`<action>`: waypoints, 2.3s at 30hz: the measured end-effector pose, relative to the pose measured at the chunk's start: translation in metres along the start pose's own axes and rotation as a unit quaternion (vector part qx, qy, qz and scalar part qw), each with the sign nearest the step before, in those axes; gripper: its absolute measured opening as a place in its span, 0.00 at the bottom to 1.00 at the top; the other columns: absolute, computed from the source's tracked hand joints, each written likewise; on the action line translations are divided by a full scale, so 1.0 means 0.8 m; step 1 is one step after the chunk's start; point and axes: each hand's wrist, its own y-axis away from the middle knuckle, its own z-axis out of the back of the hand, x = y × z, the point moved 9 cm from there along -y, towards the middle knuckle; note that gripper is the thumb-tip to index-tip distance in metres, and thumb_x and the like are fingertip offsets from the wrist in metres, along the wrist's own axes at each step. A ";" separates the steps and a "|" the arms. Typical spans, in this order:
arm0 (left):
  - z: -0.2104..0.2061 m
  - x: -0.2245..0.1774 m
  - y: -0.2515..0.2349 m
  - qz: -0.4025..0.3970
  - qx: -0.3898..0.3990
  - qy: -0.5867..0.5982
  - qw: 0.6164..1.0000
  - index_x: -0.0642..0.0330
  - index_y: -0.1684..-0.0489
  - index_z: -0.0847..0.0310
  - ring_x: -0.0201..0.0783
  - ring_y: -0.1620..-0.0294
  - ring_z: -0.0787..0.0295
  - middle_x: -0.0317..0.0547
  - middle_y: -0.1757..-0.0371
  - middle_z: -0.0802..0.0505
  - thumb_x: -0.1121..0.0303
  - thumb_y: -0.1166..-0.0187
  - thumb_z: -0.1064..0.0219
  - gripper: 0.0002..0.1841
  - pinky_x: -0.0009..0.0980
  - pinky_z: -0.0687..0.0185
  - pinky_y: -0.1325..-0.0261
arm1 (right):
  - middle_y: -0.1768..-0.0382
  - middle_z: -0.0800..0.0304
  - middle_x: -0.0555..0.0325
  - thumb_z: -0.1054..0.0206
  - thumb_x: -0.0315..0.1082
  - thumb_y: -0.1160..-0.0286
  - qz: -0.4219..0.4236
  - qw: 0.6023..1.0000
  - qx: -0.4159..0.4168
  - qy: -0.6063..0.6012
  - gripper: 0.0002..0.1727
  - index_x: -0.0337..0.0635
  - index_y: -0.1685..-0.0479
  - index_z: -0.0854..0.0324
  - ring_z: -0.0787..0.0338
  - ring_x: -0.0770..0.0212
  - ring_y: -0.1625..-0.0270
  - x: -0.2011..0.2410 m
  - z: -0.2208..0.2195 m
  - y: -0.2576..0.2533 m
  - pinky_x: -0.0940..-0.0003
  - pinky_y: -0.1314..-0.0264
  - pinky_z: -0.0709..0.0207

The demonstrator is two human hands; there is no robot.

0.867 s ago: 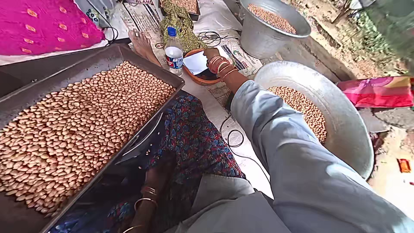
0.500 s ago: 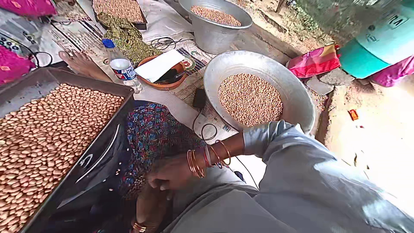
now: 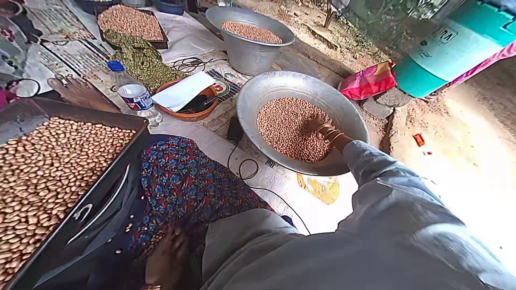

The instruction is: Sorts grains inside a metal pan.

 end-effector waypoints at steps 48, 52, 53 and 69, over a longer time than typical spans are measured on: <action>0.026 0.021 -0.014 0.006 -0.096 -0.059 0.994 0.50 0.72 0.23 0.14 0.96 0.44 0.20 0.93 0.31 0.62 0.03 0.65 0.26 0.11 0.50 0.91 | 0.58 0.04 0.47 0.25 0.35 0.26 0.456 0.857 0.194 0.143 0.07 0.47 0.55 0.03 0.07 0.42 0.51 0.161 -0.022 0.085 0.33 0.40 0.23; 0.027 0.022 -0.016 0.001 -0.089 -0.049 0.995 0.50 0.71 0.22 0.14 0.96 0.43 0.20 0.92 0.30 0.63 0.04 0.66 0.26 0.11 0.48 0.92 | 0.55 0.04 0.48 0.25 0.41 0.24 0.424 0.870 0.164 0.189 0.09 0.52 0.51 0.04 0.08 0.39 0.47 0.161 -0.021 0.086 0.29 0.41 0.24; 0.026 0.022 -0.016 0.000 -0.087 -0.045 0.995 0.50 0.71 0.22 0.14 0.96 0.43 0.20 0.93 0.30 0.63 0.04 0.66 0.26 0.11 0.48 0.92 | 0.54 0.04 0.48 0.25 0.43 0.24 0.418 0.871 0.159 0.203 0.10 0.53 0.52 0.04 0.08 0.39 0.46 0.161 -0.024 0.086 0.30 0.41 0.23; 0.020 0.023 -0.013 0.012 -0.081 -0.019 0.996 0.51 0.69 0.22 0.14 0.96 0.42 0.21 0.93 0.30 0.62 0.03 0.67 0.26 0.11 0.46 0.91 | 0.72 0.24 0.60 0.42 0.24 0.21 0.319 0.895 0.178 -0.256 0.03 0.37 0.56 0.25 0.26 0.70 0.78 0.169 -0.014 0.060 0.71 0.74 0.27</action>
